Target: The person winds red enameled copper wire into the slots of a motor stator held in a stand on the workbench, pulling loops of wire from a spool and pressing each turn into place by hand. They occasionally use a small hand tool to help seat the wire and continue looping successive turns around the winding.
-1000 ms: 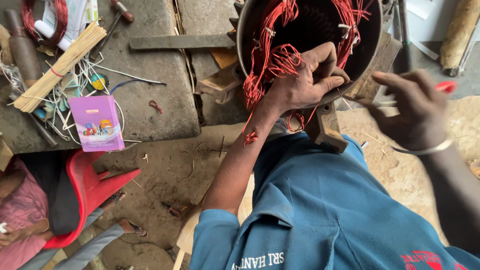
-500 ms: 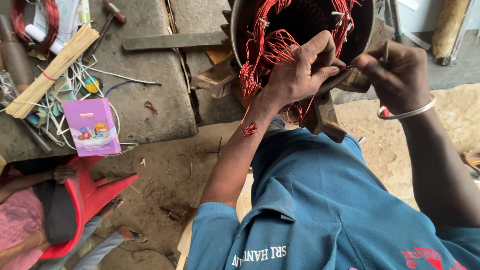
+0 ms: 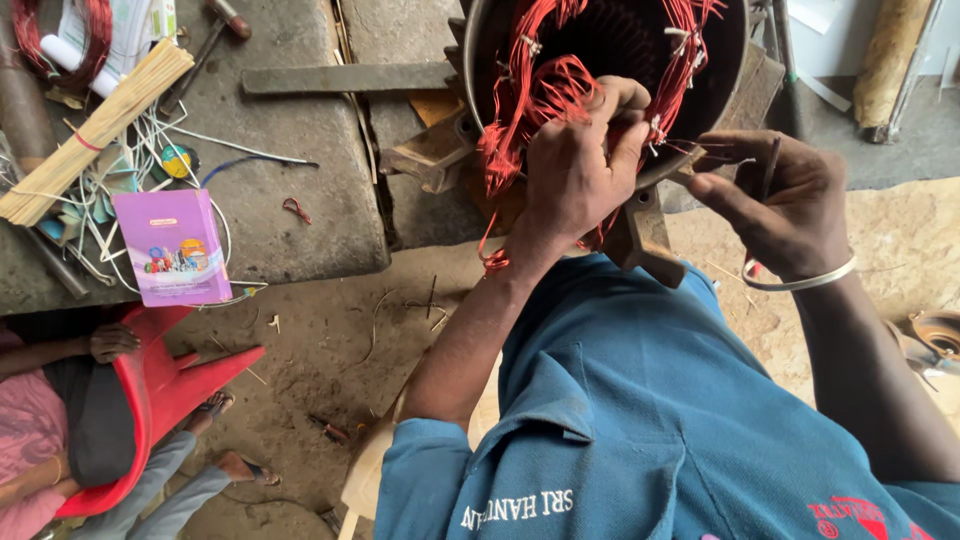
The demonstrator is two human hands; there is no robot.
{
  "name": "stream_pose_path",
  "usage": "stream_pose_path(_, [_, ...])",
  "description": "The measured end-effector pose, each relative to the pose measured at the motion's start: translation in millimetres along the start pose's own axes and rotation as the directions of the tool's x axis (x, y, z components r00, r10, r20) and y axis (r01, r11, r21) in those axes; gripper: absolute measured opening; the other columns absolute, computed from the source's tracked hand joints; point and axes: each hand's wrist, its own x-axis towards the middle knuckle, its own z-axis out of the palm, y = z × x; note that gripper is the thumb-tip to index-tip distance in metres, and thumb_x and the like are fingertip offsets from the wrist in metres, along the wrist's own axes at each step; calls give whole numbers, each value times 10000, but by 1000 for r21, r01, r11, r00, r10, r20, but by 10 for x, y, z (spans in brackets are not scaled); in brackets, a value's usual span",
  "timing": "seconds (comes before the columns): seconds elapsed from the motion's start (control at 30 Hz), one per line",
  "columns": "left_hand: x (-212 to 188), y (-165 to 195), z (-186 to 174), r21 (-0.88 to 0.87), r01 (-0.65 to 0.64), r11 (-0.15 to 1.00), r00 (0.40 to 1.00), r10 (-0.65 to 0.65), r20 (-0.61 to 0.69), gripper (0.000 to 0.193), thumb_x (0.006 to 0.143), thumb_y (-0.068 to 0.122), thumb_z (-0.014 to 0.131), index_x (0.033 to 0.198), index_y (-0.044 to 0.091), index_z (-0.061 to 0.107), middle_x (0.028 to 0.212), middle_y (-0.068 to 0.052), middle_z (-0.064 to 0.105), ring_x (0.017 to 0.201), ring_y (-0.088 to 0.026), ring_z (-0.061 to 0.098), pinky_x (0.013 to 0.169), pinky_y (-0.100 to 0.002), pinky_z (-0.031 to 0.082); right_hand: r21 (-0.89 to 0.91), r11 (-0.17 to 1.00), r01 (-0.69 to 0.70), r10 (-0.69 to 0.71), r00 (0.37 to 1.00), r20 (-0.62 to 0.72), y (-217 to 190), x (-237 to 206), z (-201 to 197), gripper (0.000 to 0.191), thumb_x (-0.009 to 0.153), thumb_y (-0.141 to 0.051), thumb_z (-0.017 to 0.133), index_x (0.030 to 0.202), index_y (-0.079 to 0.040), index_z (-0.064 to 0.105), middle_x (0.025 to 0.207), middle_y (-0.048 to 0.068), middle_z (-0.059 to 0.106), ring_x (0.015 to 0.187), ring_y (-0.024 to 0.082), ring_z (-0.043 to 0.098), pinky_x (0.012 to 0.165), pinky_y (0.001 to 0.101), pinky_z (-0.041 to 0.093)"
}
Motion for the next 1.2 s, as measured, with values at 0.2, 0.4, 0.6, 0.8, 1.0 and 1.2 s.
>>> stream_pose_path(0.2, [-28,25,-34,155,-28,988,994,11,111,336,844,140,788,1146,166,643,976,2,728,863,-180,760,748,-340,607,-414,889,195,-220,976,-11,-13,84,73,435,946,-89,883,1342,-52,708,1050,77,732,676,81,618,584,240,496])
stream_pose_path(0.4, [1,-3,12,207,38,978,989,-67,135,291,826,226,832,1040,160,645,952,13,725,806,-179,757,689,-347,589,-655,547,522,-579,800,154,-78,272,31,400,865,-87,868,1238,-60,726,1016,117,711,777,189,690,585,297,534])
stream_pose_path(0.6, [-29,-61,74,190,36,981,996,-50,70,253,849,235,807,1041,178,654,943,31,727,828,-170,764,705,-340,597,-657,588,471,-488,855,175,-20,320,27,134,948,-48,809,1067,-109,795,920,51,721,783,161,696,634,292,517])
stream_pose_path(0.8, [131,-170,236,68,-93,993,995,95,-26,231,987,199,654,1218,199,641,1013,29,720,872,-128,750,696,-266,631,-382,909,166,-160,986,48,-2,282,48,134,1007,-103,837,1065,-2,771,813,76,702,705,126,669,608,279,498])
stream_pose_path(1.0, [280,-86,340,147,-42,988,997,50,-53,135,928,302,717,956,187,652,891,37,709,740,-108,731,518,-259,551,-172,983,56,-53,998,22,-11,314,57,120,1014,-78,806,1032,16,735,830,72,715,692,86,689,586,245,533])
stream_pose_path(1.2, [42,-77,63,41,-47,998,999,48,-24,119,1018,245,666,975,149,609,798,74,712,726,-86,725,590,-282,569,-287,941,177,-168,984,53,79,479,-24,150,1004,-121,856,1032,-12,758,869,66,721,724,89,670,636,281,528])
